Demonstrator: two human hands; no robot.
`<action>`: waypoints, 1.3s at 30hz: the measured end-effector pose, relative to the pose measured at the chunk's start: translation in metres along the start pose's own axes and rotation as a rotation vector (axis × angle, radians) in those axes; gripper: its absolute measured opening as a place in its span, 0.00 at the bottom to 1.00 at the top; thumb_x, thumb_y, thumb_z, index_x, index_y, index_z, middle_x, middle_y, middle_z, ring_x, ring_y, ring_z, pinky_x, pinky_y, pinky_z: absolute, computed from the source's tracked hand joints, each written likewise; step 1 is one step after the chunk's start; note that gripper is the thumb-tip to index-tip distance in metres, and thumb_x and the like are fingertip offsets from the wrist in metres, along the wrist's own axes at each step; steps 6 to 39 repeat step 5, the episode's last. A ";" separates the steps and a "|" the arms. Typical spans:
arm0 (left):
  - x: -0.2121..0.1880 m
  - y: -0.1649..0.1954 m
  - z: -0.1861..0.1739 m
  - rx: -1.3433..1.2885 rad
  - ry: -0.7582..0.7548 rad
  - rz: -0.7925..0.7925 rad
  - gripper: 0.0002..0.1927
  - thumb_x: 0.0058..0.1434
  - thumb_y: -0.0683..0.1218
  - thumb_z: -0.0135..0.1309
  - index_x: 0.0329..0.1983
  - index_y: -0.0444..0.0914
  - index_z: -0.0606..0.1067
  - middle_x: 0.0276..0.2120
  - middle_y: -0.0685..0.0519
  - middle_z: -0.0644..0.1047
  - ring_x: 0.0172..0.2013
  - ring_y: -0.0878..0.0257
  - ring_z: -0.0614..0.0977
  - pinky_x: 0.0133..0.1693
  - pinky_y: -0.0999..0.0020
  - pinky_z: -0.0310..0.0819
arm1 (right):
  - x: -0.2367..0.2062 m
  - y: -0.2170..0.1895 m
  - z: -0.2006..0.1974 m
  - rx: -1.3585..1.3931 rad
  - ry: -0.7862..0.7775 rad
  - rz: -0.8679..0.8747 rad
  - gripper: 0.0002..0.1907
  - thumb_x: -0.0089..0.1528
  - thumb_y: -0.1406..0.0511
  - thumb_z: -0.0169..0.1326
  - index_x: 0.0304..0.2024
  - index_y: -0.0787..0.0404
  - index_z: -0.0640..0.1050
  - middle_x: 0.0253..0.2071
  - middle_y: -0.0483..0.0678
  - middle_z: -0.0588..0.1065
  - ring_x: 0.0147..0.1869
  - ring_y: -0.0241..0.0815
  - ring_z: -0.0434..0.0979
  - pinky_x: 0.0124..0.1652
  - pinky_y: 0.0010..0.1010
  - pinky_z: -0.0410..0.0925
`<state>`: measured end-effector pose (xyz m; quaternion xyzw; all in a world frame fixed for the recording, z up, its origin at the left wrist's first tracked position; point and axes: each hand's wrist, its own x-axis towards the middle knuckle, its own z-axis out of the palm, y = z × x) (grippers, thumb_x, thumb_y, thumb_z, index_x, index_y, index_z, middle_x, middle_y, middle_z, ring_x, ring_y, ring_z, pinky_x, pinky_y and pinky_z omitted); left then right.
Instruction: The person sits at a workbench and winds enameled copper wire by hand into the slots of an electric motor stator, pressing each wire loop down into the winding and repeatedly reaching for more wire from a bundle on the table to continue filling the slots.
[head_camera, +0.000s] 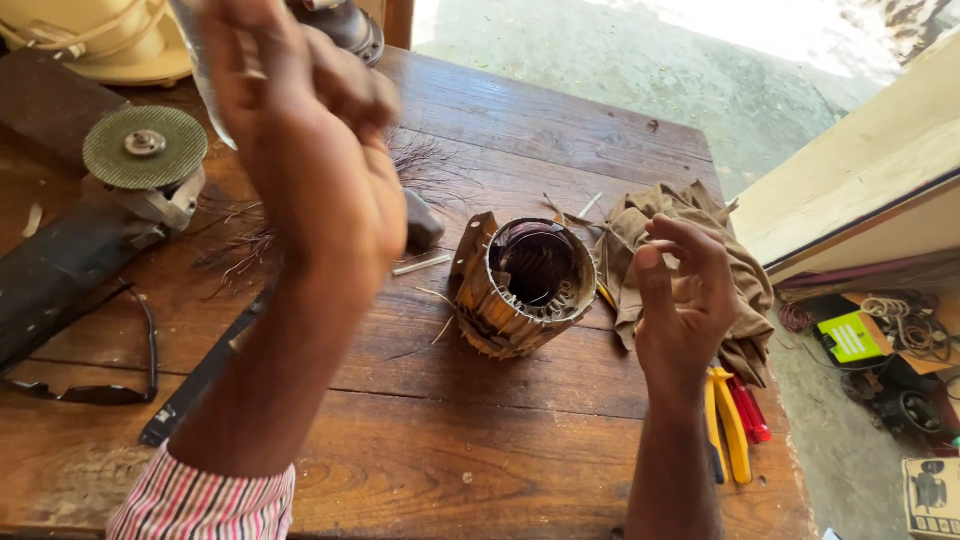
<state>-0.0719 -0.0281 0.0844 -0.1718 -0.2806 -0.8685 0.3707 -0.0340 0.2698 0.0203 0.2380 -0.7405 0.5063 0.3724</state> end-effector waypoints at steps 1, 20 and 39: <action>0.010 -0.001 -0.010 -0.041 0.040 0.035 0.10 0.86 0.46 0.40 0.63 0.38 0.68 0.23 0.56 0.62 0.22 0.66 0.59 0.27 0.67 0.61 | 0.000 0.000 0.002 -0.004 0.004 0.015 0.12 0.74 0.62 0.58 0.55 0.62 0.76 0.54 0.51 0.77 0.58 0.39 0.80 0.55 0.31 0.76; 0.043 -0.007 -0.048 -0.113 0.234 0.073 0.16 0.83 0.47 0.37 0.65 0.35 0.68 0.23 0.58 0.61 0.22 0.68 0.58 0.27 0.68 0.62 | -0.001 0.003 0.008 -0.054 0.012 0.123 0.13 0.71 0.62 0.58 0.54 0.61 0.77 0.54 0.51 0.78 0.57 0.41 0.80 0.54 0.34 0.75; 0.043 -0.007 -0.048 -0.113 0.234 0.073 0.16 0.83 0.47 0.37 0.65 0.35 0.68 0.23 0.58 0.61 0.22 0.68 0.58 0.27 0.68 0.62 | -0.001 0.003 0.008 -0.054 0.012 0.123 0.13 0.71 0.62 0.58 0.54 0.61 0.77 0.54 0.51 0.78 0.57 0.41 0.80 0.54 0.34 0.75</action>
